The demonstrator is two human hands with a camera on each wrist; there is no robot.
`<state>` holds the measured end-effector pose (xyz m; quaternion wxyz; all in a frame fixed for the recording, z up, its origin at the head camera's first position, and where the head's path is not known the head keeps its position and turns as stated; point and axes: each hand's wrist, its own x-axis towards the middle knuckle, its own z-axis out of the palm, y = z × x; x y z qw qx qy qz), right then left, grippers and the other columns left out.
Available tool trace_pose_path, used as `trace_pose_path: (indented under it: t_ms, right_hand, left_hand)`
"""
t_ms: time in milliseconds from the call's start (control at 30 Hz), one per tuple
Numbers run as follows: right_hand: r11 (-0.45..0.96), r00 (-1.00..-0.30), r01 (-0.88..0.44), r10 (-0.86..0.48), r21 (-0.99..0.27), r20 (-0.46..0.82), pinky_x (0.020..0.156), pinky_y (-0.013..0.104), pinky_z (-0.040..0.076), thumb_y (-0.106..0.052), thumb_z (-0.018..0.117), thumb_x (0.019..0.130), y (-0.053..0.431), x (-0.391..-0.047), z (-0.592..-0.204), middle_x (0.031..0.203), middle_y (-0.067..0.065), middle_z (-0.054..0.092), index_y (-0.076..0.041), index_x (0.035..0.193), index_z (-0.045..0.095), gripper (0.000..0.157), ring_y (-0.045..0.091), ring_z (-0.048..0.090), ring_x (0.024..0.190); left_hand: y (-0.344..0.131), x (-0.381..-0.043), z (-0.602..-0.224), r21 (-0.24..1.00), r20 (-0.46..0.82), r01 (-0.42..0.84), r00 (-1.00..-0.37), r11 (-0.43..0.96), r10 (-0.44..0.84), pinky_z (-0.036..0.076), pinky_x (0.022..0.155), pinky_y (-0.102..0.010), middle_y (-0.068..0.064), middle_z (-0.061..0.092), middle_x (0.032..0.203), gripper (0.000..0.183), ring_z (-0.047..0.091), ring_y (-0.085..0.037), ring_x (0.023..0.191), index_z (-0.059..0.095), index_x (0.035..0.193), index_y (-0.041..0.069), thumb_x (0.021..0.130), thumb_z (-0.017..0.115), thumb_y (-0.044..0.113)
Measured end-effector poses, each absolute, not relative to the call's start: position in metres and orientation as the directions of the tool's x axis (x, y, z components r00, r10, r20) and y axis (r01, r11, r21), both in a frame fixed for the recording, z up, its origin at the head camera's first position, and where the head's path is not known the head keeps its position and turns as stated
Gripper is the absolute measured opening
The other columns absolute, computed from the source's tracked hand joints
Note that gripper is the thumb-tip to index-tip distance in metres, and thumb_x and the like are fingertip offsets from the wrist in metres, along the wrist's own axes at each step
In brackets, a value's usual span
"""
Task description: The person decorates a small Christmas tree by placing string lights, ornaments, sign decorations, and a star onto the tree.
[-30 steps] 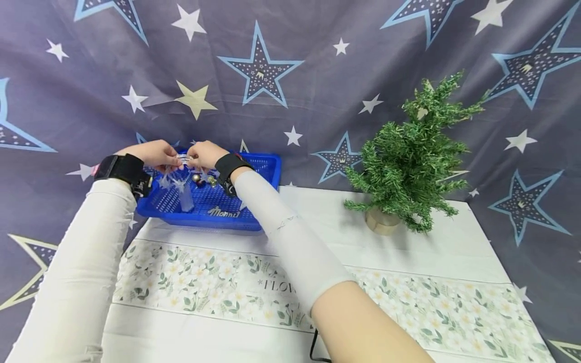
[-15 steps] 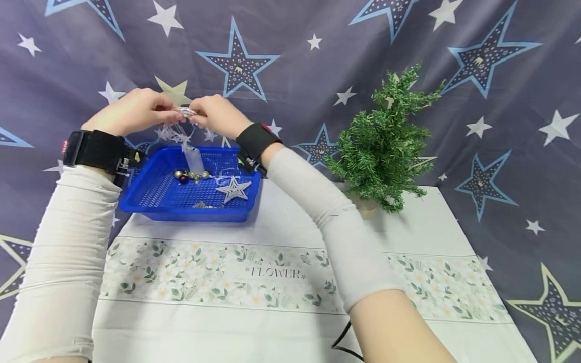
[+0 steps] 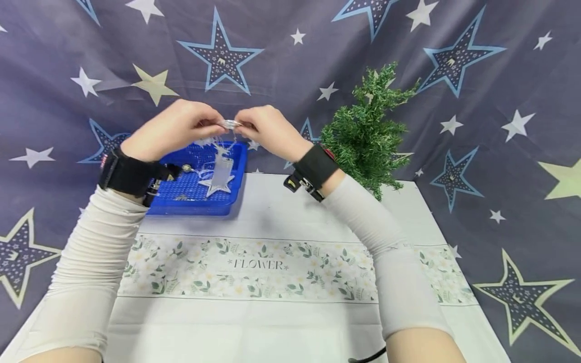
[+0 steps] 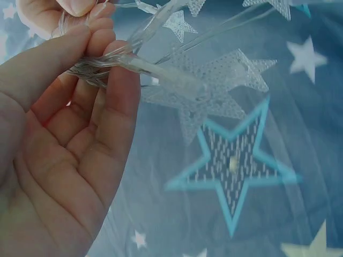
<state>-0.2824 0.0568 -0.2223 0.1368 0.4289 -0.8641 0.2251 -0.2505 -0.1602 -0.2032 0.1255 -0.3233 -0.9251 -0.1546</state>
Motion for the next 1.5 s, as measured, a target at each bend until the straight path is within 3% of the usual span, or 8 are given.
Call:
trace_pose_path:
  t_ms: [267,500,767,967,1200,1500]
  right_hand:
    - [0.545,-0.618,-0.786,-0.682,-0.293,0.39,0.064,0.022,0.046,-0.019,0.062,0.095,0.094,-0.253,-0.27,0.081,0.003,0.07,-0.011,0.095,0.072,0.013,0.011,0.057,0.066]
    - [0.536,-0.623,-0.782,-0.695,-0.319,0.36,0.065,0.023,0.047,-0.02,0.06,0.096,0.108,-0.236,-0.321,0.085,0.001,0.072,-0.012,0.099,0.072,0.015,0.009,0.058,0.068]
    - [0.598,-0.68,-0.717,-0.712,-0.359,0.173,0.067,0.022,0.049,-0.021,0.061,0.095,0.125,-0.234,-0.377,0.083,0.0,0.071,-0.015,0.096,0.072,0.012,0.006,0.059,0.069]
    - [0.621,-0.687,-0.698,-0.721,-0.358,0.09,0.073,0.024,0.053,-0.019,0.064,0.094,0.145,-0.231,-0.409,0.086,0.0,0.074,-0.013,0.094,0.072,0.011,0.007,0.065,0.075]
    - [0.626,-0.664,-0.737,-0.741,-0.254,0.102,0.075,0.027,0.055,-0.016,0.067,0.091,0.163,-0.228,-0.437,0.084,0.0,0.075,-0.011,0.088,0.072,0.007,0.013,0.069,0.078]
    - [0.679,-0.693,-0.719,-0.718,-0.149,0.075,0.074,0.03,0.055,-0.015,0.068,0.09,0.18,-0.221,-0.458,0.083,-0.001,0.073,-0.016,0.09,0.073,0.005,0.014,0.069,0.079]
  left_hand:
    - [-0.127,-0.233,-0.249,0.237,0.26,0.675,-0.737,0.699,0.623,0.051,0.072,-0.032,-0.003,0.073,0.086,0.012,0.061,-0.015,0.073,0.075,0.095,0.012,0.093,0.065,0.019]
    - [-0.115,-0.218,-0.295,0.231,0.23,0.71,-0.704,0.665,0.672,0.05,0.067,-0.029,-0.001,0.069,0.078,0.011,0.056,-0.012,0.065,0.073,0.086,0.01,0.092,0.065,0.015]
    - [-0.091,-0.227,-0.364,0.25,0.108,0.685,-0.722,0.684,0.684,0.054,0.074,-0.032,0.001,0.072,0.078,0.012,0.062,-0.012,0.069,0.072,0.084,0.012,0.091,0.066,0.019]
    - [-0.068,-0.23,-0.41,0.332,0.036,0.664,-0.719,0.67,0.694,0.051,0.073,-0.03,0.004,0.067,0.073,0.016,0.057,-0.009,0.066,0.071,0.081,0.01,0.093,0.065,0.02]
    - [-0.047,-0.227,-0.445,0.373,0.018,0.637,-0.732,0.674,0.681,0.043,0.067,-0.024,0.005,0.06,0.068,0.019,0.048,-0.007,0.061,0.067,0.075,0.013,0.092,0.065,0.02]
    - [-0.032,-0.216,-0.462,0.508,-0.027,0.546,-0.764,0.667,0.645,0.042,0.065,-0.023,0.002,0.069,0.077,0.012,0.05,-0.008,0.061,0.075,0.092,0.012,0.092,0.066,0.021]
